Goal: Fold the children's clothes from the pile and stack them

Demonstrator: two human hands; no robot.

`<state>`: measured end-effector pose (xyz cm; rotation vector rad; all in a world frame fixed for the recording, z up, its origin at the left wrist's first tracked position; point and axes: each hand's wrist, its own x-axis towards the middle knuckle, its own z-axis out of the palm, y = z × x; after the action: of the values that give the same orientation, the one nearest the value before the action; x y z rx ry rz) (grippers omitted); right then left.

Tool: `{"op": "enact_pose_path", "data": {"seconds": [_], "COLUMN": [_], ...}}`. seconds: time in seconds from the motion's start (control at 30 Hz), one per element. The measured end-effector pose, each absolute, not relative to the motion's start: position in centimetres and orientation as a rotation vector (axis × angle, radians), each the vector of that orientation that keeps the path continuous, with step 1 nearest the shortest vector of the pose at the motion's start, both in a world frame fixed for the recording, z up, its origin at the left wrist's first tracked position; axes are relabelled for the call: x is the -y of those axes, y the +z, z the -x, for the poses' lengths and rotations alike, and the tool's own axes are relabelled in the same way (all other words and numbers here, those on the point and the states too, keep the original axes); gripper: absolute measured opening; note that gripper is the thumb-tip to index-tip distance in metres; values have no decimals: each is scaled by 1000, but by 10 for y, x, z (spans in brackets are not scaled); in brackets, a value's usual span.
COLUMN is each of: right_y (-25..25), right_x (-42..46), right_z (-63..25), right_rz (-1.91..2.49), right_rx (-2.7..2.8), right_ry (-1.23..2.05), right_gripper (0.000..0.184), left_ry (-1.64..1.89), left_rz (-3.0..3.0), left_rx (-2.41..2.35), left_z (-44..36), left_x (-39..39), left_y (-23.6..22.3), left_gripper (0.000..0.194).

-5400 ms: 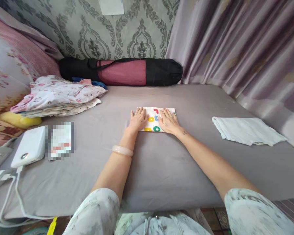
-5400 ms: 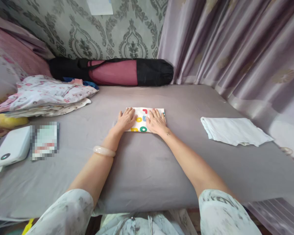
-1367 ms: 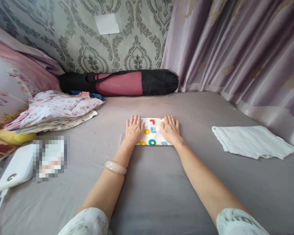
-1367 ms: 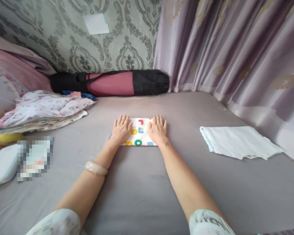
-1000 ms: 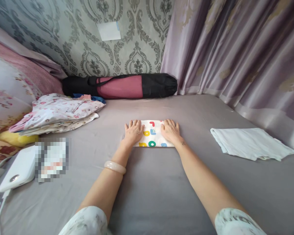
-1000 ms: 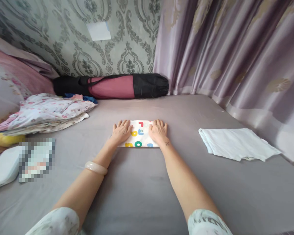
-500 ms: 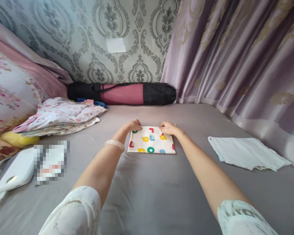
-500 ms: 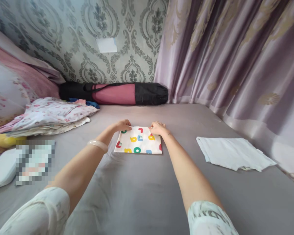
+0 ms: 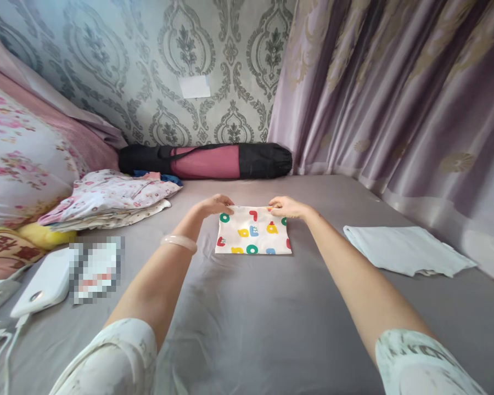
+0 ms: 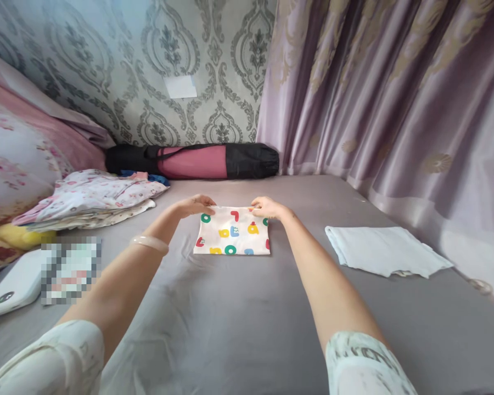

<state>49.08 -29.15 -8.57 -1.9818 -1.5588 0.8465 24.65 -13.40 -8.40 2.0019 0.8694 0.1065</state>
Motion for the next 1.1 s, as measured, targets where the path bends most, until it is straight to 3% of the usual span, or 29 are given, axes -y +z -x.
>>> {"op": "enact_pose_path", "data": {"seconds": [0.17, 0.33, 0.43, 0.57, 0.77, 1.1], "right_y": [-49, -22, -31, -73, -119, -125], "right_x": [309, 325, 337, 364, 402, 415], "right_z": [-492, -482, -475, -461, -437, -433], "right_rz": [1833, 1853, 1900, 1912, 1868, 1933], "right_rx": [1675, 1731, 1828, 1995, 2154, 2195], "right_ry": [797, 310, 9, -184, -159, 146], "right_gripper": [20, 21, 27, 30, 34, 48], "left_ry": [181, 611, 749, 651, 461, 63], "left_rz": [-2111, -2358, -2579, -2781, -2907, -2884], "left_rx": [-708, -689, -705, -634, -426, -464], "left_z": [-238, -237, -230, -211, -181, -168], "left_x": [143, 160, 175, 197, 233, 247], "left_y": [-47, -20, -28, -71, -122, -123], "left_gripper": [21, 24, 27, 38, 45, 62]}}
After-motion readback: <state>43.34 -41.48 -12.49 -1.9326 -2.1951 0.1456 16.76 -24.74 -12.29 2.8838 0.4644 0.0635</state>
